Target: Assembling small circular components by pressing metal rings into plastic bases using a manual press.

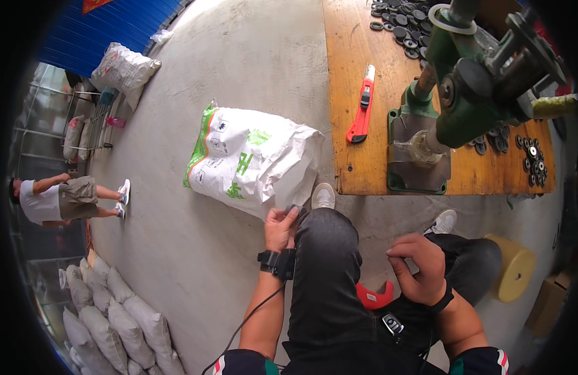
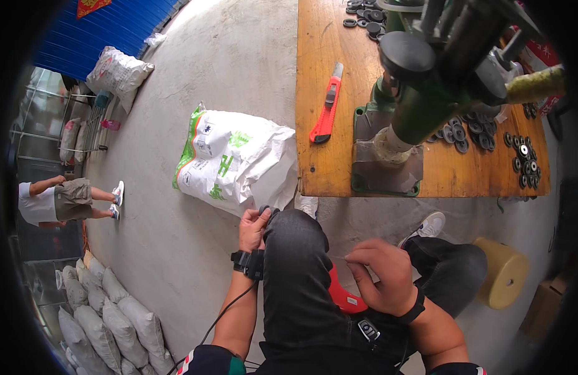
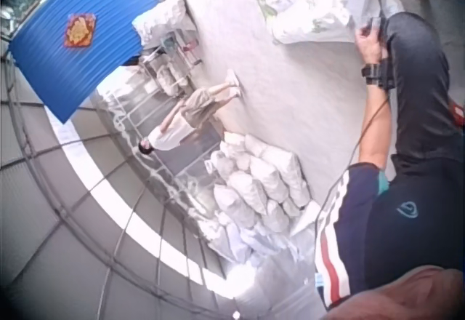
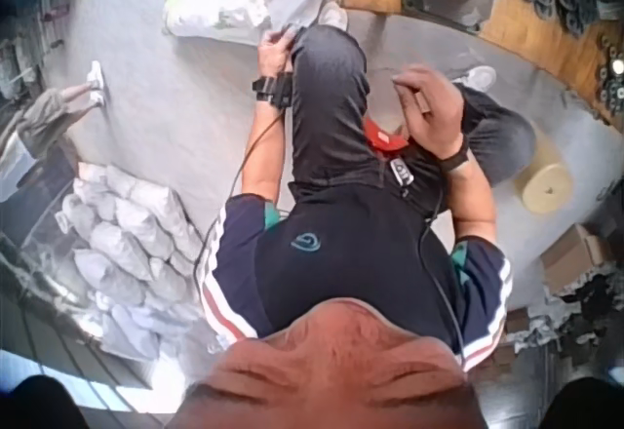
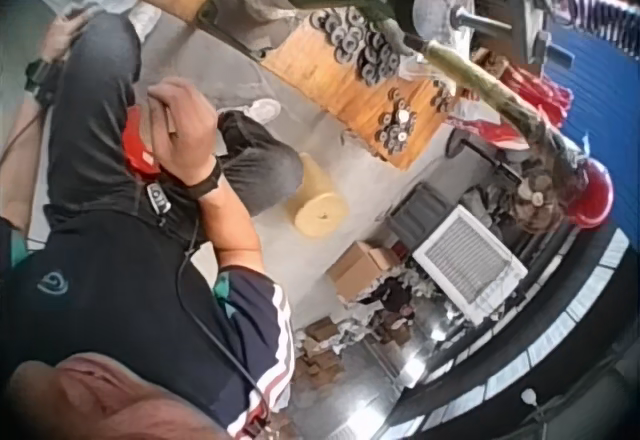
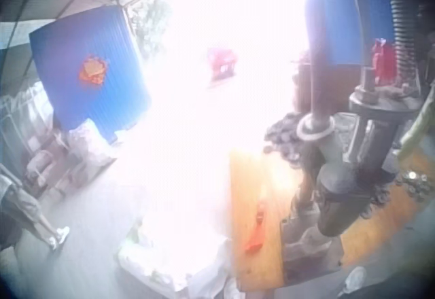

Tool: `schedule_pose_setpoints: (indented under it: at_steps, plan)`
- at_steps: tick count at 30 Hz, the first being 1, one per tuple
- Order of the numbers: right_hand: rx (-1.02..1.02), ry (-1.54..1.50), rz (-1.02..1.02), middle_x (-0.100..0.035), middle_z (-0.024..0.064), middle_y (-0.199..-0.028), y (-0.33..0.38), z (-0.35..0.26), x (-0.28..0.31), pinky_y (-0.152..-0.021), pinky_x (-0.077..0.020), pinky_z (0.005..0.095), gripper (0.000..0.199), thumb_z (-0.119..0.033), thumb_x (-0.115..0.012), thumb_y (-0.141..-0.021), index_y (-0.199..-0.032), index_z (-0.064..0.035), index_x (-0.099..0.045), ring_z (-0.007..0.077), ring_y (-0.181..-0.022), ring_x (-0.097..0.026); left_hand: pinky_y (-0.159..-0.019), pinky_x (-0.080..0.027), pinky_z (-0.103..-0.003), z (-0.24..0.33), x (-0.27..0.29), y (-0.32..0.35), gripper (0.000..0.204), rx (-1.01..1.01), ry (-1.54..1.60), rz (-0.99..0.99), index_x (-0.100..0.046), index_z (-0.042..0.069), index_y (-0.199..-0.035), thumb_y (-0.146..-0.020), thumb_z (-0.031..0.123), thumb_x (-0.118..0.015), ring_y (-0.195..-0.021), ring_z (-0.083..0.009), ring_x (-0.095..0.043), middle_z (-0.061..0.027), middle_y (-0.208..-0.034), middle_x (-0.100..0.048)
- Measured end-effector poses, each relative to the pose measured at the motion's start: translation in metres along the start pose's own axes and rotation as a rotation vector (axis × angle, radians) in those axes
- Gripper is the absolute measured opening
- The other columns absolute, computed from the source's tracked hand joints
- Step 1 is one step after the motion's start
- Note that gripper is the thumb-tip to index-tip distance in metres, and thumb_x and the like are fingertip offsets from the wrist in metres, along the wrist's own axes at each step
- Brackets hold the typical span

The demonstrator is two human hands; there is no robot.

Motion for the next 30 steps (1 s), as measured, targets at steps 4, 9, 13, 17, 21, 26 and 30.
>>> schedule_pose_setpoints:
  at_steps: [4,9,13,17,21,26,30]
  plan:
    - [-0.037,0.066,0.02,-0.073,0.0139,-0.094,-0.006,0.009,-0.002,-0.07,-0.0574,0.0351,0.022,0.011,-0.074,-0.082,-0.101,-0.001,-0.072,0.029,-0.08,-0.073,-0.094,-0.064,-0.046,-0.086,0.02,-0.073,0.016,0.359,0.369,0.11,-0.062,0.002,-0.109,-0.102,0.007,-0.075,-0.103,-0.0305,-0.075,-0.0173,-0.111,-0.074]
    - [-0.086,0.096,0.03,-0.073,0.0145,-0.095,-0.012,0.029,-0.014,-0.071,-0.0568,0.0342,0.022,0.011,-0.075,-0.083,-0.102,-0.0016,-0.072,0.0291,-0.081,-0.072,-0.115,-0.053,-0.05,-0.11,0.062,-0.163,0.062,0.151,0.777,0.414,-0.043,-0.002,-0.152,-0.103,0.019,-0.075,-0.142,-0.0379,-0.054,-0.0207,-0.149,-0.056]
    - [-0.148,0.087,0.035,-0.073,0.0145,-0.094,-0.004,0.042,-0.009,-0.072,-0.0571,0.035,0.022,0.01,-0.075,-0.084,-0.102,-0.0013,-0.072,0.0299,-0.082,-0.072,-0.126,-0.038,-0.056,-0.087,0.037,-0.151,0.094,0.223,0.471,0.283,-0.014,0.01,-0.172,-0.104,0.032,-0.074,-0.161,-0.0432,-0.026,-0.0149,-0.178,-0.018]
    - [-0.129,0.072,0.004,-0.073,0.0146,-0.093,-0.008,0.037,-0.016,-0.071,-0.0571,0.0355,0.021,0.01,-0.075,-0.084,-0.102,-0.0009,-0.072,0.0299,-0.082,-0.073,-0.13,-0.014,-0.068,-0.002,0.074,-0.151,0.106,0.117,0.298,0.147,-0.016,0.022,-0.173,-0.092,0.038,-0.081,-0.164,-0.0439,-0.018,-0.0145,-0.179,-0.018]
    - [-0.114,0.063,-0.014,-0.072,0.0149,-0.092,-0.007,0.043,-0.018,-0.069,-0.057,0.0361,0.021,0.011,-0.075,-0.083,-0.101,-0.0002,-0.071,0.0302,-0.079,-0.072,-0.126,-0.008,-0.077,0.078,0.072,-0.142,0.089,0.117,0.186,0.212,-0.022,0.02,-0.171,-0.099,0.05,-0.063,-0.164,-0.0452,-0.017,-0.0151,-0.178,-0.02]
    - [-0.108,0.125,-0.019,-0.072,0.0153,-0.092,-0.008,0.04,-0.014,-0.069,-0.0572,0.0366,0.021,0.011,-0.075,-0.083,-0.101,0.0001,-0.071,0.0314,-0.079,-0.072,-0.124,-0.013,-0.079,0.114,0.078,-0.138,0.06,-0.046,0.196,0.219,-0.039,0.017,-0.157,-0.103,0.033,-0.057,-0.16,-0.0441,-0.028,-0.0133,-0.171,-0.035]
    - [-0.095,0.12,0.008,-0.073,0.015,-0.093,-0.013,0.042,-0.008,-0.07,-0.0577,0.0387,0.022,0.01,-0.076,-0.083,-0.102,0.0,-0.071,0.0321,-0.082,-0.073,-0.125,-0.016,-0.077,0.081,0.066,-0.14,0.041,-0.012,0.198,0.106,-0.056,0.015,-0.142,-0.103,0.025,-0.065,-0.158,-0.0354,-0.035,-0.0001,-0.159,-0.051]
Point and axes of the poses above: each hand's wrist, its own y-axis away from the middle knuckle, its own x-axis out of the back of the hand, z = x × y, the point moved 4 cm from there along -y, towards the middle knuckle
